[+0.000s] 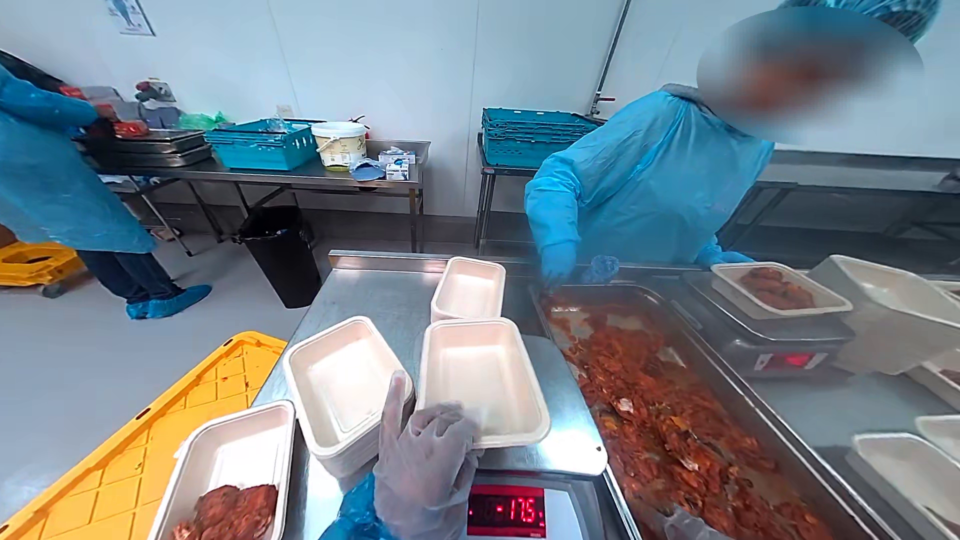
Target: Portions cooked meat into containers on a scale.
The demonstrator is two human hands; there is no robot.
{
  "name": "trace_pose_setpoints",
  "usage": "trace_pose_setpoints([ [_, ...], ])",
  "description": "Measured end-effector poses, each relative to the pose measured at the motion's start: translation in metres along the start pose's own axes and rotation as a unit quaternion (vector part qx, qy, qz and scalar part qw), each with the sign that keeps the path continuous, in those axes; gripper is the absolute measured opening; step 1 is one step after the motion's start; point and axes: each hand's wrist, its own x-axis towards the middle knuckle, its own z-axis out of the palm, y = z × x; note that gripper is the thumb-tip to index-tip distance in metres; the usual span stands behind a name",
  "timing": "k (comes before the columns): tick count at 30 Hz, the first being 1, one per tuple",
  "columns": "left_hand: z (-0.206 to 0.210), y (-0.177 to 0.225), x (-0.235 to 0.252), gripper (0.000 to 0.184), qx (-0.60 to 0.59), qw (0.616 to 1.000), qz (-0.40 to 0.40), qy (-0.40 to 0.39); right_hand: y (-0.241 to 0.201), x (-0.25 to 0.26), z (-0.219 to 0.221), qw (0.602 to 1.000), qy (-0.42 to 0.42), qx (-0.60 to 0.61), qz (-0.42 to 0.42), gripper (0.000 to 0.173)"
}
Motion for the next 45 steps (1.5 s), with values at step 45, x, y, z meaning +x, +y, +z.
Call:
trace_pose_setpoints([
  [45,-0.054,-0.048,-0.003,0.034,-0.06,0.991,-0.048,-0.105,-0.015,0.003,-0.02,0.997,-0.025,-0.015,0.074,0.091],
])
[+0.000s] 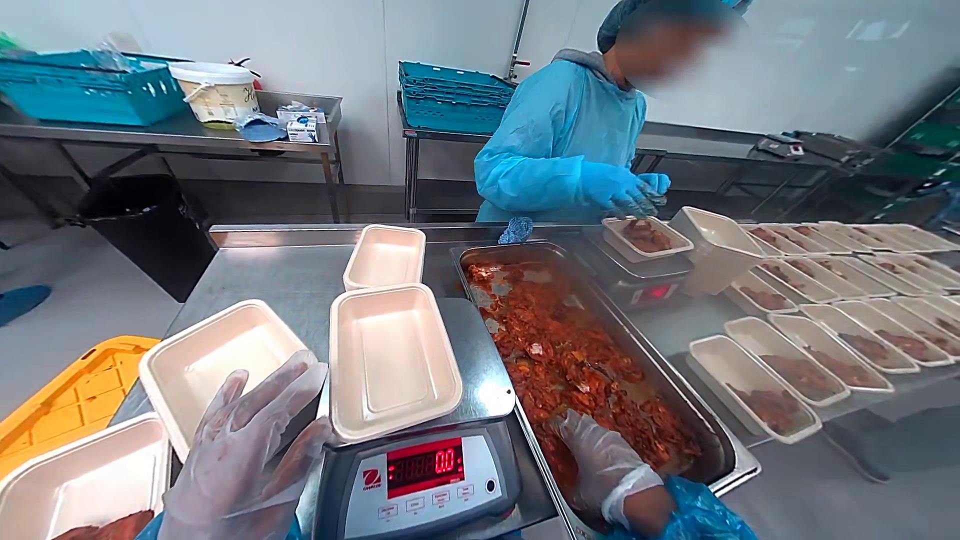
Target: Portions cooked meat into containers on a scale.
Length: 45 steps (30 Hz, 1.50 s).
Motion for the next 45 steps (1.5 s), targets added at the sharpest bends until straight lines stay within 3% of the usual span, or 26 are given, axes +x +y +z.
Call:
trace_pose_setpoints([
  [5,0.002,-0.002,0.003,0.033,0.005,1.0,-0.007,-0.006,0.006,-0.003,0.005,1.0,0.027,0.011,0.01,0.082],
  [11,0.004,-0.004,0.006,0.033,0.012,1.0,-0.006,0.0,0.021,-0.016,0.008,0.991,0.015,0.135,-0.014,0.058],
  [16,0.006,-0.004,0.007,0.034,0.009,1.0,-0.011,-0.01,0.024,-0.014,0.011,0.991,0.011,0.126,-0.034,0.06],
  [19,0.006,-0.002,0.008,0.033,0.01,1.0,-0.016,-0.003,0.015,-0.015,0.006,0.995,-0.006,0.101,-0.025,0.07],
  [28,0.002,-0.004,0.004,0.032,0.021,0.999,-0.029,-0.008,0.009,-0.015,-0.003,0.997,-0.038,0.059,-0.03,0.056],
  [37,0.002,-0.003,0.005,0.033,0.014,0.999,-0.033,-0.013,-0.008,-0.01,-0.011,0.997,-0.056,0.014,-0.044,0.073],
  [45,0.002,-0.005,0.004,0.03,0.005,1.0,-0.023,-0.01,-0.004,-0.006,-0.012,0.997,-0.065,0.021,-0.037,0.058],
])
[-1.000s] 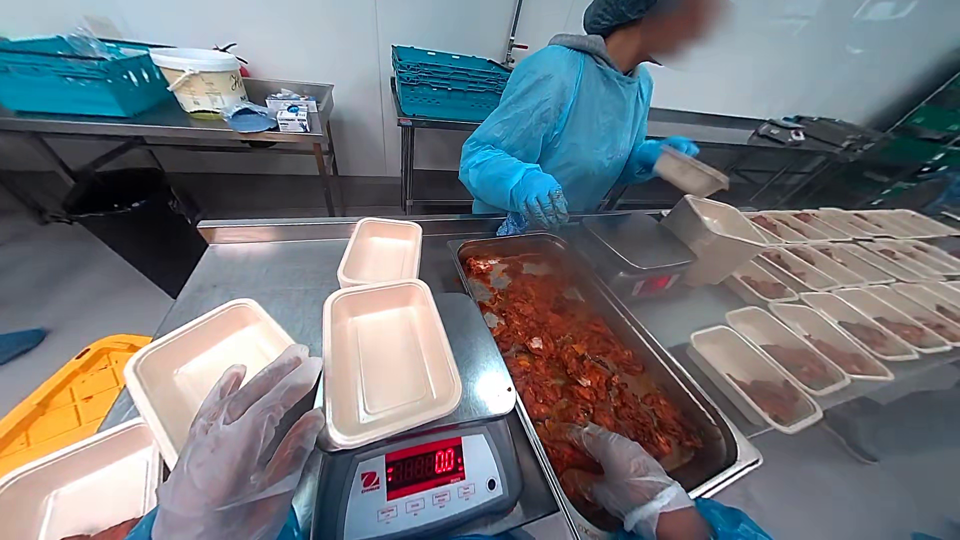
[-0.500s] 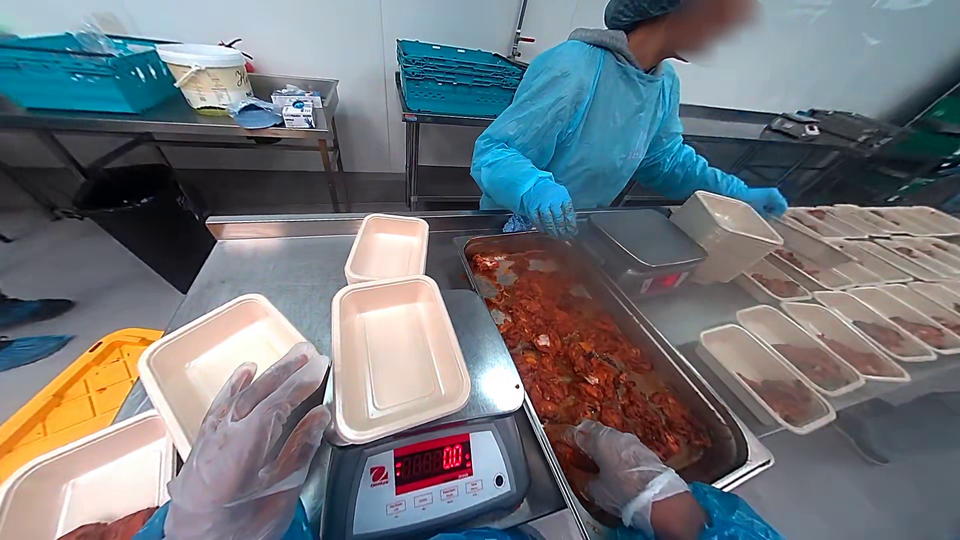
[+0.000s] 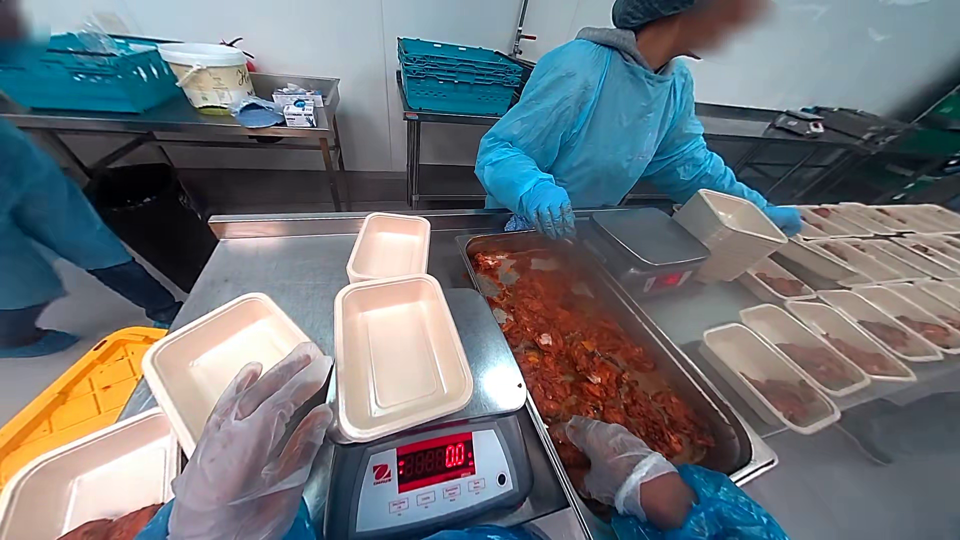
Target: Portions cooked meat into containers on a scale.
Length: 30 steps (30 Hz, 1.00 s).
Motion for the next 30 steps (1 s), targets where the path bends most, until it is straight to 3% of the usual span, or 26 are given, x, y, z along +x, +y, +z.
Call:
trace_pose_setpoints([
  [3,0.001,0.0,0.0,0.03,0.0,1.0,-0.002,0.005,0.009,0.001,-0.003,1.0,0.005,0.014,0.02,0.05],
  [6,-0.001,-0.001,-0.001,0.03,-0.004,1.0,-0.001,0.008,0.017,0.001,0.002,0.999,0.001,0.036,-0.019,0.048],
  [12,0.002,-0.001,-0.001,0.029,-0.021,1.0,-0.003,0.004,0.014,-0.002,0.003,0.999,-0.001,0.036,0.019,0.073],
  [15,0.003,0.0,0.0,0.03,-0.022,1.0,-0.003,0.006,0.017,-0.002,0.007,0.999,0.008,0.044,0.012,0.065],
  [23,0.004,-0.001,0.0,0.032,-0.016,1.0,0.001,0.006,0.026,-0.012,0.005,0.997,0.024,0.061,0.028,0.065],
  [30,0.007,-0.001,-0.001,0.031,-0.022,1.0,-0.011,-0.003,0.036,-0.02,0.008,0.995,0.039,0.086,-0.014,0.048],
])
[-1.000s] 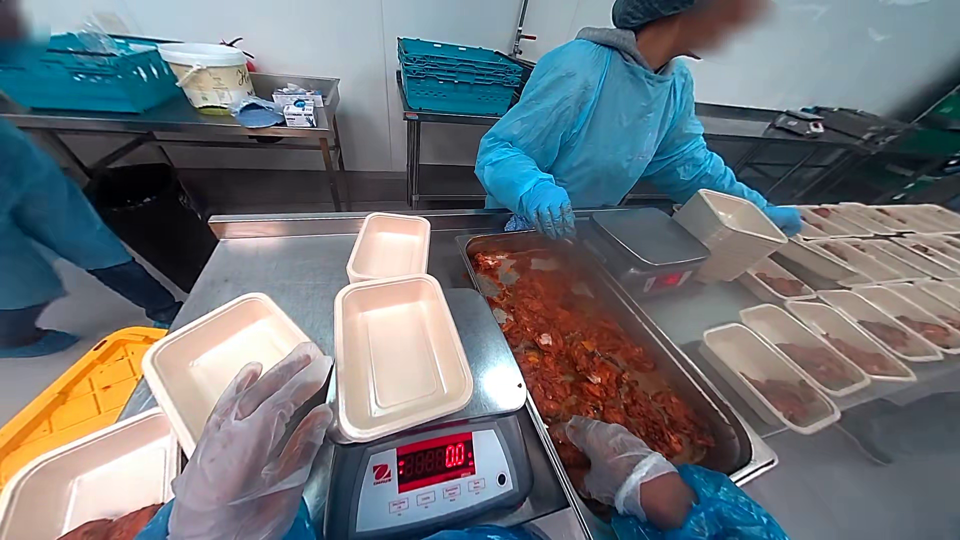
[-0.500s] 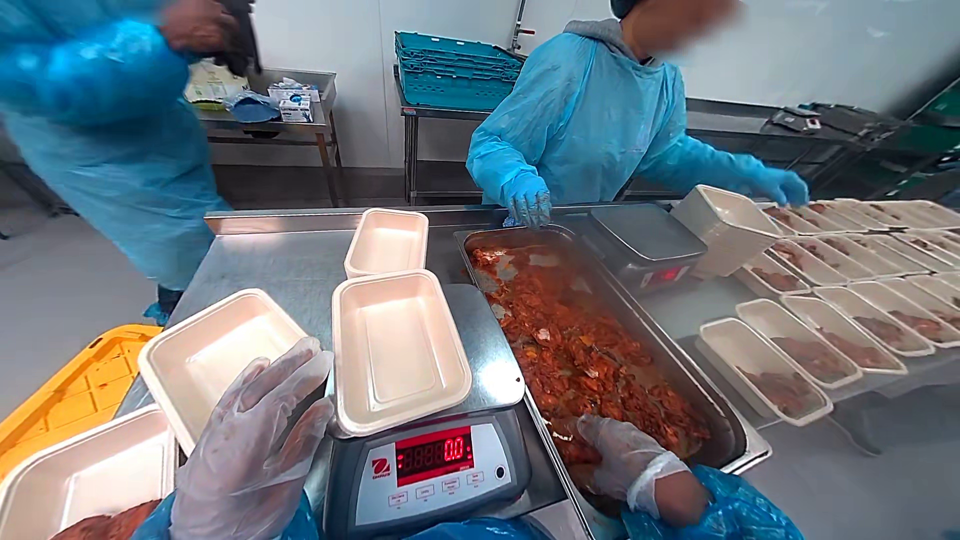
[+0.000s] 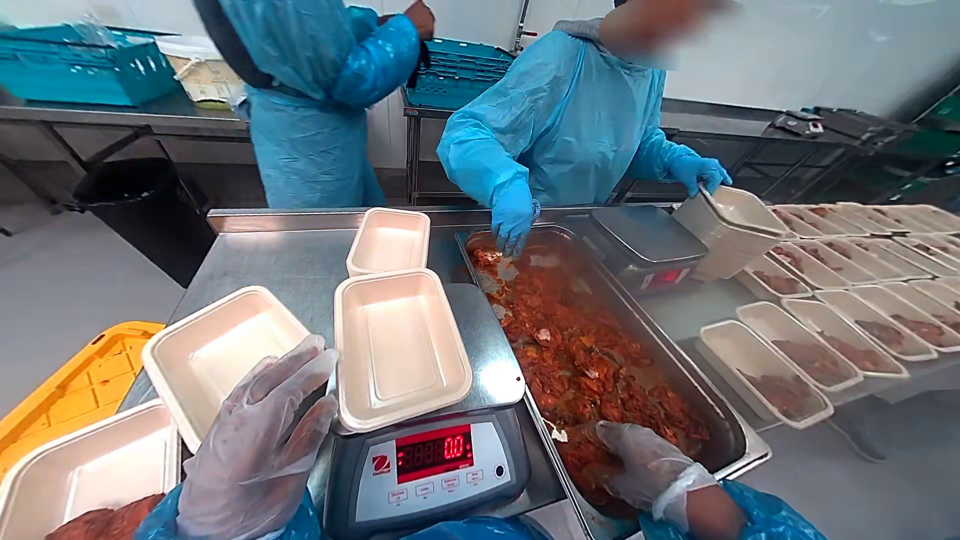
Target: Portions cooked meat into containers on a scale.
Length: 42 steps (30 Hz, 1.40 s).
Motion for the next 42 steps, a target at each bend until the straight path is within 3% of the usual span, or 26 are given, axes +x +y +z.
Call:
trace_pose_setpoints([
  [10,-0.004,0.002,0.0,0.032,0.008,1.0,-0.005,0.007,0.04,-0.007,-0.023,0.963,0.239,0.114,0.049,0.051],
  [14,-0.004,0.002,-0.002,0.028,-0.027,0.998,-0.045,0.04,0.032,0.011,-0.02,0.971,0.201,0.107,0.068,0.054],
  [18,-0.007,0.008,-0.005,0.031,0.004,0.988,-0.141,0.06,0.036,0.031,-0.015,0.984,0.122,0.061,0.111,0.055],
  [22,-0.01,0.02,-0.003,0.027,-0.055,0.967,-0.245,0.029,0.042,0.024,-0.016,0.977,0.153,0.073,0.129,0.053],
  [25,-0.009,0.025,0.0,0.024,-0.086,0.956,-0.281,0.012,0.036,0.018,-0.015,0.976,0.162,0.073,0.129,0.049],
  [29,-0.004,0.026,0.003,0.025,-0.118,0.942,-0.313,-0.026,0.009,0.021,-0.007,0.979,0.143,0.043,0.142,0.068],
  [34,0.003,0.034,0.009,0.029,-0.133,0.923,-0.352,-0.081,-0.022,0.03,-0.007,0.971,0.124,-0.007,0.204,0.074],
  [38,0.008,0.038,0.018,0.025,-0.171,0.894,-0.403,-0.093,-0.031,0.037,-0.004,0.967,0.106,-0.036,0.229,0.09],
  [42,0.009,0.041,0.03,0.02,-0.226,0.859,-0.445,-0.112,-0.024,0.036,-0.01,0.971,0.102,-0.032,0.214,0.079],
])
